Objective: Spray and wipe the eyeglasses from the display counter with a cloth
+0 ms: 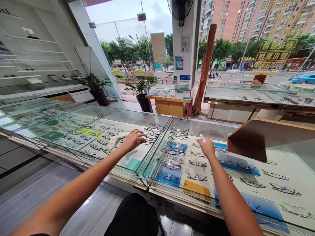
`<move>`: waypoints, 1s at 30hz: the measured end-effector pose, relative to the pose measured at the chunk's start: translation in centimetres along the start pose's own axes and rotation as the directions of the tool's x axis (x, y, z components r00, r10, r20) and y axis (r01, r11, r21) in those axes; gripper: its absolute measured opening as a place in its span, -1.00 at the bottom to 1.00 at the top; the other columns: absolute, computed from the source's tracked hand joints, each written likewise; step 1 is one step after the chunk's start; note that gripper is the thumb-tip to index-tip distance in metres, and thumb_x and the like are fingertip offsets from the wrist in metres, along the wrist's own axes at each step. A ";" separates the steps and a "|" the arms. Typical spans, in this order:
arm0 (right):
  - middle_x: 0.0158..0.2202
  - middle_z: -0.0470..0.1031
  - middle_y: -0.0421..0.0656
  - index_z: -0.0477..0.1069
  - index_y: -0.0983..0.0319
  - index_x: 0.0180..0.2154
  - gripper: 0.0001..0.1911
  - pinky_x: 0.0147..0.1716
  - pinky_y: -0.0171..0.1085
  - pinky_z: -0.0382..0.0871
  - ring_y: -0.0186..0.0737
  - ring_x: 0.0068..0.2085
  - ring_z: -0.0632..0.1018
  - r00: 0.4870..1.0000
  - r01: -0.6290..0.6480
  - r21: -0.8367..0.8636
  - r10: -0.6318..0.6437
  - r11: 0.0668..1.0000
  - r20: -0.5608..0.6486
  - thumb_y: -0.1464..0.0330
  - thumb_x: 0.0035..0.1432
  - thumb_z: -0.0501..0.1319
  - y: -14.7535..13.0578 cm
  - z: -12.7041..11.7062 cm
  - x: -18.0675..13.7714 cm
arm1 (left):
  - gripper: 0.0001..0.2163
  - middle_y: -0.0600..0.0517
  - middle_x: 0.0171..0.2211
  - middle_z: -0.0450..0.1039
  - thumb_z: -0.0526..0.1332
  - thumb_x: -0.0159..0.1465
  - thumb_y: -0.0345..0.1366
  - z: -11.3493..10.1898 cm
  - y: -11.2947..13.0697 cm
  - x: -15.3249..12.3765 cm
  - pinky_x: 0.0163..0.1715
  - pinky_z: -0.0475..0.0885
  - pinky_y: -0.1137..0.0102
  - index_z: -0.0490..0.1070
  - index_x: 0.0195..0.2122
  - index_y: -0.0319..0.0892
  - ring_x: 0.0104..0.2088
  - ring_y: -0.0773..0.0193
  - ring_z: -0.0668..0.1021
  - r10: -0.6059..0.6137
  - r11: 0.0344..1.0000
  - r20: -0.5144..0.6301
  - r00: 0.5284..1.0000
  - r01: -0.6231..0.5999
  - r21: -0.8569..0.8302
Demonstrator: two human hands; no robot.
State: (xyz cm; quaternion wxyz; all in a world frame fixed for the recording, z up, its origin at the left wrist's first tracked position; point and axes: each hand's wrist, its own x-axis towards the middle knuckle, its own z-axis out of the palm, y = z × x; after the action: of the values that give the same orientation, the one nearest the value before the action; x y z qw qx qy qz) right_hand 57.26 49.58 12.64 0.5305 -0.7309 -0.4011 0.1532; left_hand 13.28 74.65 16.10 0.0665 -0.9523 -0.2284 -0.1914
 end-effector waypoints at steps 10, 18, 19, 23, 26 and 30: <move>-0.66 0.25 -0.27 0.25 0.14 -0.57 -0.58 -0.57 -0.28 0.12 -0.28 -0.55 0.26 1.000 0.002 -0.014 -0.002 1.000 0.011 0.01 0.07 0.26 -0.2 -0.1 -0.2 | -0.86 0.08 0.07 0.67 0.30 0.40 -0.17 -0.7 -0.3 -0.3 0.12 0.26 0.03 0.69 -0.23 0.10 0.17 -0.05 0.50 0.006 1.000 0.023 1.000 -0.006 0.025; -0.65 0.25 -0.26 0.24 0.14 -0.57 -0.59 -0.55 -0.27 0.13 -0.26 -0.53 0.27 1.000 -0.008 -0.029 0.008 1.000 0.019 0.02 0.08 0.26 -0.9 -0.3 -0.5 | -0.84 0.05 0.11 0.64 0.26 0.39 -0.15 -1.9 0.3 -1.1 0.18 0.26 -0.01 0.66 -0.16 0.05 0.22 -0.07 0.48 -0.011 0.999 0.075 0.997 0.008 0.034; -0.65 0.25 -0.26 0.24 0.14 -0.57 -0.59 -0.55 -0.27 0.13 -0.26 -0.53 0.27 1.000 -0.008 -0.030 0.009 1.000 0.019 0.02 0.08 0.26 -0.9 -0.3 -0.5 | -0.83 0.04 0.13 0.63 0.25 0.39 -0.16 -2.1 0.5 -1.2 0.18 0.26 -0.01 0.65 -0.14 0.04 0.23 -0.08 0.47 -0.012 0.999 0.079 0.997 0.010 0.034; -0.64 0.25 -0.26 0.24 0.14 -0.57 -0.59 -0.55 -0.27 0.13 -0.26 -0.53 0.27 1.000 -0.010 -0.036 0.011 0.999 0.019 0.03 0.09 0.25 -0.8 -0.2 -0.5 | -0.76 0.01 0.23 0.55 0.28 0.25 -0.25 -2.8 1.4 -1.0 0.23 0.25 -0.03 0.59 -0.06 0.01 0.30 -0.12 0.40 -0.008 1.000 0.102 0.995 0.006 0.022; -0.65 0.25 -0.26 0.24 0.14 -0.57 -0.59 -0.55 -0.27 0.13 -0.27 -0.53 0.27 1.000 -0.008 -0.037 0.009 0.999 0.022 0.02 0.09 0.25 -0.7 -0.2 -0.4 | -0.70 -0.02 0.24 0.53 0.28 0.21 -0.29 -2.9 1.6 -0.1 0.23 0.26 -0.04 0.56 -0.02 0.00 0.30 -0.14 0.39 -0.053 0.999 0.092 0.994 0.052 0.012; -0.66 0.24 -0.27 0.25 0.14 -0.57 -0.59 -0.56 -0.28 0.14 -0.26 -0.54 0.27 1.000 0.002 -0.034 -0.001 0.999 0.024 0.01 0.08 0.26 -0.6 -0.2 -0.3 | -0.86 -0.09 0.15 0.58 0.26 0.31 -0.28 -1.9 1.4 1.9 0.20 0.28 -0.05 0.62 -0.17 -0.02 0.25 -0.16 0.44 -0.094 0.995 0.057 0.994 0.092 0.049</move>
State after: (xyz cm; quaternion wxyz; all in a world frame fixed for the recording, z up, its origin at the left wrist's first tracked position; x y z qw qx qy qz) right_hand 56.89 49.30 13.18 0.5132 -0.7375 -0.4106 0.1549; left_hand 14.82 73.79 18.53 0.0730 -0.9440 -0.2787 -0.1607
